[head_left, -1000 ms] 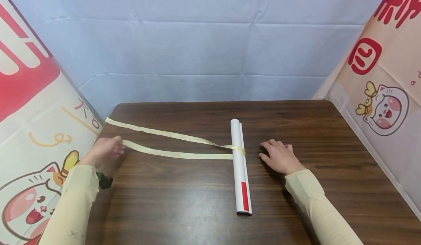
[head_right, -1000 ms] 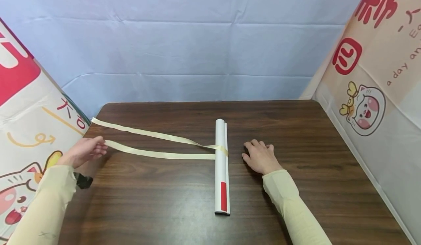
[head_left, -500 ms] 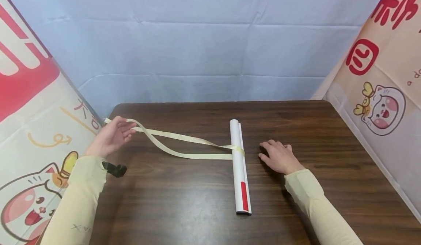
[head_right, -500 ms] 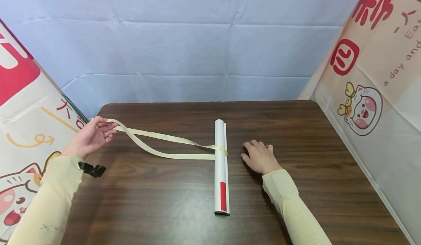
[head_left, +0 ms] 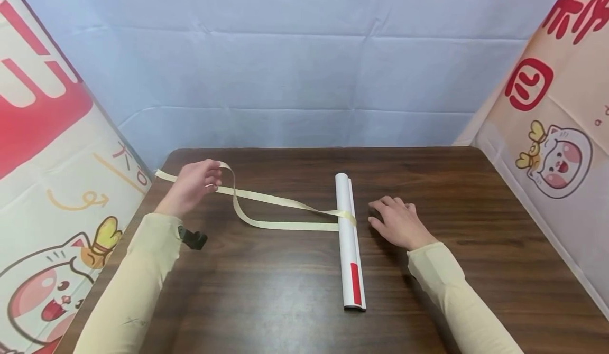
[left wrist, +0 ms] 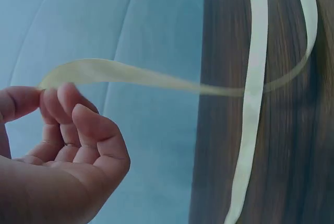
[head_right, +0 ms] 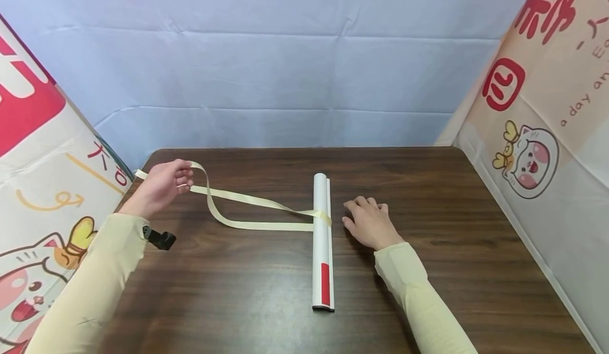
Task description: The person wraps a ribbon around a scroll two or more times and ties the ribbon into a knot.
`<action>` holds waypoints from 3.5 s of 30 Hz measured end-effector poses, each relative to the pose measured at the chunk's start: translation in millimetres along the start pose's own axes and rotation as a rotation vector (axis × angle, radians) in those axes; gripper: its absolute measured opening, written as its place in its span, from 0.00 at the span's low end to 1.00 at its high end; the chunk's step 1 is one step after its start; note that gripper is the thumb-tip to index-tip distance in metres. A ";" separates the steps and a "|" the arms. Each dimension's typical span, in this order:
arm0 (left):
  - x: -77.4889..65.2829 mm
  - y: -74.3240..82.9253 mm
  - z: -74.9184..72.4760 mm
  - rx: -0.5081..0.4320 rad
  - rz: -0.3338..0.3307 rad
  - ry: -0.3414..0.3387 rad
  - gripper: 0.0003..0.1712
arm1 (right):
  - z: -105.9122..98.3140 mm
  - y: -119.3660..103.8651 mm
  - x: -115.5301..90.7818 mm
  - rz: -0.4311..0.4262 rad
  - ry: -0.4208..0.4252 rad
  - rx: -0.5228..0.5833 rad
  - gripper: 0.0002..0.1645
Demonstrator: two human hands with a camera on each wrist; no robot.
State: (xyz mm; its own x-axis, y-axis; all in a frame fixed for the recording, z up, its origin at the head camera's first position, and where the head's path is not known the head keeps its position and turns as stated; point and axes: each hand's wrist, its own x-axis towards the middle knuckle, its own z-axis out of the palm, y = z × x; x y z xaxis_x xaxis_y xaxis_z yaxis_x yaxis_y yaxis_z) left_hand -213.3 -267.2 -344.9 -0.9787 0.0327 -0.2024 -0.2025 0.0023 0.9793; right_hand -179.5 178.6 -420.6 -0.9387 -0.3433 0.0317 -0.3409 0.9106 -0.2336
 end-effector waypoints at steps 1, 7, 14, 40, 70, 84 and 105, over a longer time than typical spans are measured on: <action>1.1 0.4 6.8 0.028 0.006 0.002 0.10 | -0.3 -1.2 0.4 -0.015 0.005 0.004 0.27; 9.7 -0.1 47.8 0.075 0.020 -0.045 0.09 | -1.8 -7.6 1.2 -0.125 0.041 0.032 0.29; 15.0 0.8 94.1 0.157 0.049 -0.151 0.10 | -1.4 -14.3 1.5 -0.223 0.098 0.069 0.30; 5.5 1.5 171.0 0.424 0.068 -0.286 0.12 | -6.7 -69.8 24.8 -0.466 0.205 0.045 0.30; 22.3 -48.4 87.1 1.102 0.245 -0.224 0.21 | -53.2 32.7 7.6 -0.158 0.723 0.369 0.46; 31.3 -71.4 100.1 1.268 0.200 -0.369 0.31 | -63.3 67.3 -10.9 0.224 0.867 0.502 0.46; 25.0 -85.2 87.8 1.520 0.713 -0.122 0.07 | -79.7 106.7 -21.3 0.551 0.659 0.619 0.41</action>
State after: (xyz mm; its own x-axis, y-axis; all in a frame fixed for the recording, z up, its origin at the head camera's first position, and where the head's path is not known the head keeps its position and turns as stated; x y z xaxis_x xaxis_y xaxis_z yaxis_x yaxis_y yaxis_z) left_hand -217.6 -178.8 -433.0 -0.8318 0.5243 0.1824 0.5332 0.8460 -0.0003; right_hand -199.9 301.4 -368.7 -0.8615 0.4430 0.2483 0.0517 0.5628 -0.8250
